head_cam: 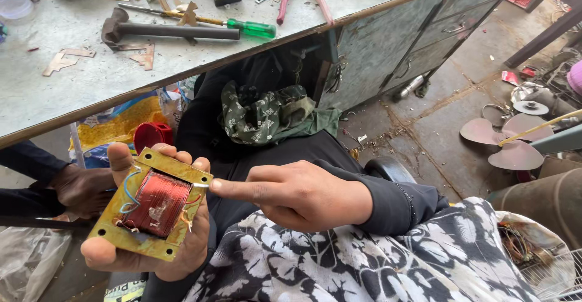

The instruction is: The person disassembles an electrical transformer using a screwdriver, pliers, and a hammer on a workbench.

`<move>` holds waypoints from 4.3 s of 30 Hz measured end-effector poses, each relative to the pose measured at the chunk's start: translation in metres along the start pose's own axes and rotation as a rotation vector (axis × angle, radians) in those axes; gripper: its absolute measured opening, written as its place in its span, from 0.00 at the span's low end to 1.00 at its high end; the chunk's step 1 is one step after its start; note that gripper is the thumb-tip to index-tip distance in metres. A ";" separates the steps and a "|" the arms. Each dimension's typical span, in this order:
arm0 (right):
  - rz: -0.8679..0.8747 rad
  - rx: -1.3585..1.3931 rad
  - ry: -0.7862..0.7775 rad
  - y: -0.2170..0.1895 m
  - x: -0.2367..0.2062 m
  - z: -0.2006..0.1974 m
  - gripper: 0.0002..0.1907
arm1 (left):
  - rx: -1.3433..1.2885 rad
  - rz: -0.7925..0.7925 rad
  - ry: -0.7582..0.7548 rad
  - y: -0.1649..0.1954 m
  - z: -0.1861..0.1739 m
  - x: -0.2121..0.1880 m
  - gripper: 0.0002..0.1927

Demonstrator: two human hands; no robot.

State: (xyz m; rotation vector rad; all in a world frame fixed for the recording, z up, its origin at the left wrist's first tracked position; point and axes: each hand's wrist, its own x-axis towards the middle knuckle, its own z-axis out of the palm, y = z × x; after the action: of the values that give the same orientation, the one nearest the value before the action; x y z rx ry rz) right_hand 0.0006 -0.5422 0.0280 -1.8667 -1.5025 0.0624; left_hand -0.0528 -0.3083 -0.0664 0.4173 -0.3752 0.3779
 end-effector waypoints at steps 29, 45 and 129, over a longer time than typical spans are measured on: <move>0.016 -0.087 0.041 -0.008 0.018 0.012 0.31 | -0.102 0.023 -0.064 0.002 0.016 0.019 0.46; 0.149 -0.073 -0.102 -0.019 0.014 0.005 0.34 | 0.456 0.299 -0.102 0.010 0.019 0.017 0.47; 0.342 -0.444 0.033 0.046 -0.086 0.038 0.13 | 0.294 -1.310 -0.547 -0.050 -0.044 0.002 0.57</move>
State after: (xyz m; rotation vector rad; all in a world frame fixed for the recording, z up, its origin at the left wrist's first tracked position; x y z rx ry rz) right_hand -0.0058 -0.6004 -0.0591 -2.4535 -1.2266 -0.1544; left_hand -0.0175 -0.3301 -0.1191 0.9562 -0.4955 -0.9918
